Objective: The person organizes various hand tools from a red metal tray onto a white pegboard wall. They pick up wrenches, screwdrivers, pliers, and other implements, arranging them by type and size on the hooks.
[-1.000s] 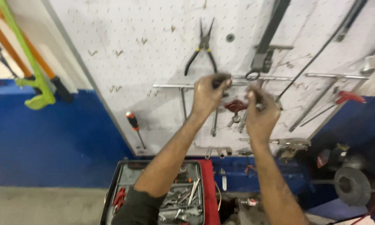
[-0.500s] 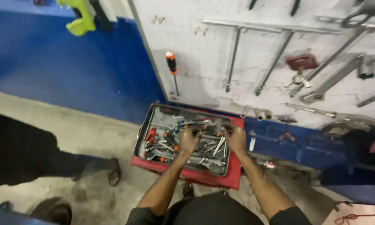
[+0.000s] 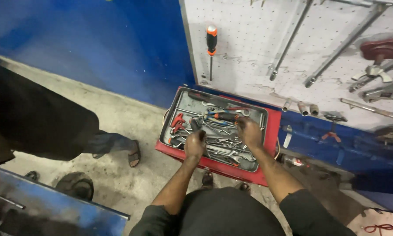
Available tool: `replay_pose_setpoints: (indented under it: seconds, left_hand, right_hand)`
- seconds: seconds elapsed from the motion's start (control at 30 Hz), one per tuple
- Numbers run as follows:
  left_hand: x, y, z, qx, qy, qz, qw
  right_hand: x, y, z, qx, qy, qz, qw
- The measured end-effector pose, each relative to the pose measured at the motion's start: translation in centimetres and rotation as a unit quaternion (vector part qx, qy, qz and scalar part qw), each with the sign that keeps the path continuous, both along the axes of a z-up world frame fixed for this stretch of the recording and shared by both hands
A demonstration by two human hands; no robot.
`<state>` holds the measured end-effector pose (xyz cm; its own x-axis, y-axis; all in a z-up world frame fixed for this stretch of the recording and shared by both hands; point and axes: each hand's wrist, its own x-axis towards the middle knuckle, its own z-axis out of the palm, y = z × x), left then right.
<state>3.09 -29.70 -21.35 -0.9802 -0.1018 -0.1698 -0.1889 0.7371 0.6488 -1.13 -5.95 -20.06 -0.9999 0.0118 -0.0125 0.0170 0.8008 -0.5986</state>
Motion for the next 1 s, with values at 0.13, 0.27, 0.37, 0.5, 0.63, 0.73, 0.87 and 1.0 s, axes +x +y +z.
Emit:
replay_pose_setpoints:
  seconds: [0.13,0.27,0.37,0.5,0.63,0.73,0.87,1.0]
  left_hand:
    - [-0.3,-1.2,0.8,-0.02,-0.006,0.037,0.999]
    - [-1.2,-3.1,-3.5,0.013,0.01,0.09,0.996]
    - [-2.0,-4.0,-5.0,0.02,0.03,0.102,0.994]
    - [-2.7,-4.6,-6.3,0.025,0.04,0.081,0.996]
    - [-2.6,-5.5,-5.0,0.056,0.043,0.058,0.996]
    - [-3.7,-5.3,-2.1,0.051,0.082,0.045,0.994]
    - [-5.6,-2.9,-0.7,0.193,0.09,0.012,0.977]
    - [-7.8,0.8,4.1,0.402,0.087,-0.053,0.91]
  right_hand:
    - [-1.2,-4.2,2.6,0.166,-0.002,0.015,0.986]
    - [-3.2,-6.8,0.7,0.185,0.058,0.12,0.974]
    - [-4.2,-8.9,0.8,0.202,0.037,0.172,0.964]
    - [-6.0,-10.1,-1.8,0.223,-0.06,0.189,0.954]
    - [-6.2,-10.6,-1.6,0.265,-0.033,0.194,0.944]
    - [-6.3,-10.6,-0.9,0.215,0.011,0.143,0.966]
    - [-4.4,-10.0,2.5,0.074,0.14,0.097,0.983]
    - [-3.6,-9.3,5.8,-0.148,0.202,0.029,0.968]
